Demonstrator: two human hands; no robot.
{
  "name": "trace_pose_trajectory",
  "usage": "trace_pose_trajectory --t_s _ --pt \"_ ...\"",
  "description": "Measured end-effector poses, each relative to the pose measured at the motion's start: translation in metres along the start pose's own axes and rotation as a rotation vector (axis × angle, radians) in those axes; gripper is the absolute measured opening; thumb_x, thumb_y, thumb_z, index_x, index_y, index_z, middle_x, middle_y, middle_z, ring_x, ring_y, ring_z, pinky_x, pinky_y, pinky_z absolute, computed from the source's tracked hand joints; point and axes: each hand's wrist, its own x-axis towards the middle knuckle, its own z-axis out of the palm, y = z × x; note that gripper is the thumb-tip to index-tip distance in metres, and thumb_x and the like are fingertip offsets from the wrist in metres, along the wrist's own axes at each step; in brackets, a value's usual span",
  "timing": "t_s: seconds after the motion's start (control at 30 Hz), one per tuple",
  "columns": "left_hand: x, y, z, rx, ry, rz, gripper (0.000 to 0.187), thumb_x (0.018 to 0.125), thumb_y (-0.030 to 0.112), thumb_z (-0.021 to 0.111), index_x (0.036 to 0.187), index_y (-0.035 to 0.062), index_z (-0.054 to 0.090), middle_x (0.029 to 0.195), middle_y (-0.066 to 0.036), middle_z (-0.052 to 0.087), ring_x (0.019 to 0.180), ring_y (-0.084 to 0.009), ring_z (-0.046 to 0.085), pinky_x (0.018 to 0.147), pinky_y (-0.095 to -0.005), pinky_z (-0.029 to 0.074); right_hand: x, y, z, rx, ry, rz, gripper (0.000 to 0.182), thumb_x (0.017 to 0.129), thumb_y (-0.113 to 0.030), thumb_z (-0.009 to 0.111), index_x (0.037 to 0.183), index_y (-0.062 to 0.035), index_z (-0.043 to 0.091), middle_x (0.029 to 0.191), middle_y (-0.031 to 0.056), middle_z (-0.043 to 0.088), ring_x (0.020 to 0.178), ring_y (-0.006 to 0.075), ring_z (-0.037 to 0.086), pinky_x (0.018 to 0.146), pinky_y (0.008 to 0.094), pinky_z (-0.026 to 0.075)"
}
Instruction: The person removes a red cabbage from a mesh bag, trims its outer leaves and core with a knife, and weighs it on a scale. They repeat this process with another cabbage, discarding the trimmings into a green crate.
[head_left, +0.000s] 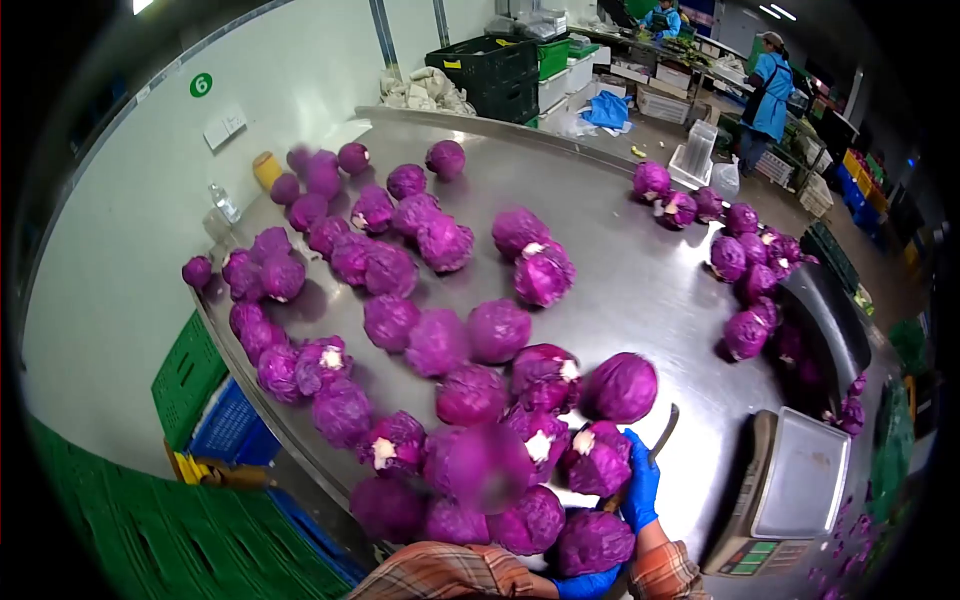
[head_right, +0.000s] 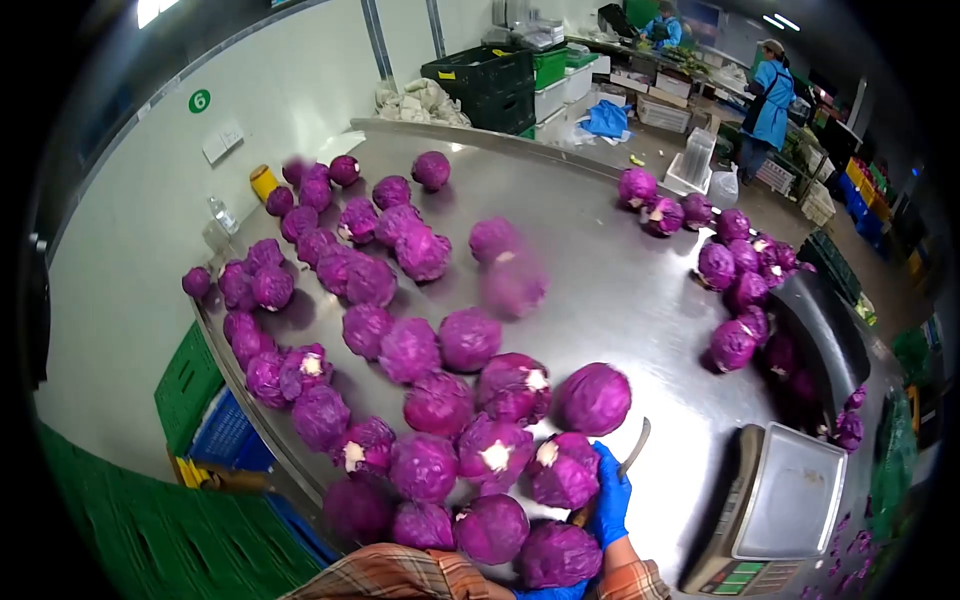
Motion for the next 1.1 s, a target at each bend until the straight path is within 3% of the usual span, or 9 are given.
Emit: trace_pose_trajectory --t_s 0.5,0.7,0.73,0.77,0.8,0.83,0.87,0.93,1.1 --pt "-0.191 0.054 0.306 -0.164 0.093 -0.138 0.034 0.097 0.018 0.041 0.119 -0.0001 0.061 0.113 -0.013 0.062 0.099 -0.0252 0.059 0.097 -0.0362 0.045 0.135 0.111 0.306 0.000 0.283 -0.533 0.035 0.092 -0.012 0.061 0.125 -0.0014 0.054 0.127 0.0074 0.056 0.119 0.0182 0.049 0.106 0.0335 0.033" --pt "-0.284 0.059 0.487 -0.870 0.177 -0.119 0.033 0.089 0.010 0.046 0.112 -0.0054 0.063 0.111 -0.020 0.062 0.103 -0.0273 0.060 0.100 -0.0361 0.042 0.258 0.119 0.430 -0.024 0.289 -0.762 0.040 0.094 -0.015 0.059 0.131 -0.0038 0.050 0.125 0.0102 0.056 0.116 0.0203 0.051 0.105 0.0337 0.033" --pt "-0.302 0.070 0.509 -1.263 0.141 -0.110 0.032 0.085 0.009 0.049 0.108 -0.0063 0.065 0.108 -0.021 0.063 0.103 -0.0278 0.060 0.100 -0.0373 0.042 0.279 0.126 0.438 -0.075 0.281 -0.797 0.039 0.095 -0.017 0.058 0.132 -0.0058 0.052 0.125 0.0117 0.056 0.116 0.0226 0.052 0.106 0.0348 0.033" --pt "-0.317 0.073 0.535 -1.191 0.140 -0.188 0.016 0.076 0.011 0.053 0.068 0.0050 0.065 0.073 -0.013 0.060 0.074 -0.0300 0.057 0.081 -0.0443 0.046 0.290 0.129 0.449 -0.269 0.312 -0.810 0.037 0.095 -0.019 0.057 0.131 -0.0081 0.054 0.127 0.0138 0.055 0.117 0.0255 0.052 0.106 0.0364 0.032" --pt "-0.326 0.025 0.557 -1.281 -0.342 -0.237 0.016 0.072 0.017 0.058 0.057 0.0101 0.059 0.061 -0.012 0.053 0.066 -0.0283 0.052 0.068 -0.0450 0.041 0.304 0.129 0.461 -0.464 0.351 -0.814 0.036 0.096 -0.022 0.056 0.130 -0.0105 0.056 0.129 0.0158 0.054 0.118 0.0284 0.051 0.107 0.0381 0.031" --pt "-0.349 0.026 0.597 -1.040 -0.169 -0.374 0.017 0.068 0.020 0.061 0.053 0.0132 0.058 0.057 -0.012 0.052 0.064 -0.0283 0.052 0.064 -0.0460 0.038 0.329 0.137 0.475 -0.458 0.333 -0.887 0.034 0.095 -0.026 0.055 0.127 -0.0137 0.060 0.136 0.0213 0.047 0.121 0.0348 0.048 0.103 0.0433 0.036" --pt "-0.353 -0.017 0.624 -1.559 -0.724 -0.372 0.015 0.073 0.023 0.061 0.063 0.0127 0.064 0.070 -0.012 0.057 0.072 -0.0310 0.055 0.073 -0.0491 0.040 0.343 0.127 0.487 -0.565 0.244 -0.862 0.035 0.095 -0.029 0.054 0.127 -0.0139 0.059 0.138 0.0223 0.045 0.121 0.0375 0.048 0.101 0.0446 0.039" --pt "-0.375 -0.033 0.657 -1.324 -0.390 -0.838 0.015 0.078 0.023 0.062 0.085 0.0116 0.066 0.093 -0.012 0.061 0.087 -0.0342 0.058 0.085 -0.0512 0.041 0.358 0.096 0.510 -0.776 0.092 -0.818 0.037 0.095 -0.034 0.051 0.125 -0.0137 0.059 0.136 0.0232 0.046 0.117 0.0410 0.050 0.097 0.0465 0.043" --pt "-0.373 -0.080 0.563 -1.742 0.113 -0.772 0.033 0.077 0.013 0.063 0.109 0.0081 0.059 0.108 -0.014 0.059 0.099 -0.0364 0.057 0.087 -0.0478 0.045 0.312 -0.012 0.469 -0.573 -0.417 -0.603 0.034 0.096 -0.030 0.047 0.118 -0.0086 0.062 0.116 0.0192 0.063 0.105 0.0351 0.060 0.096 0.0422 0.045"
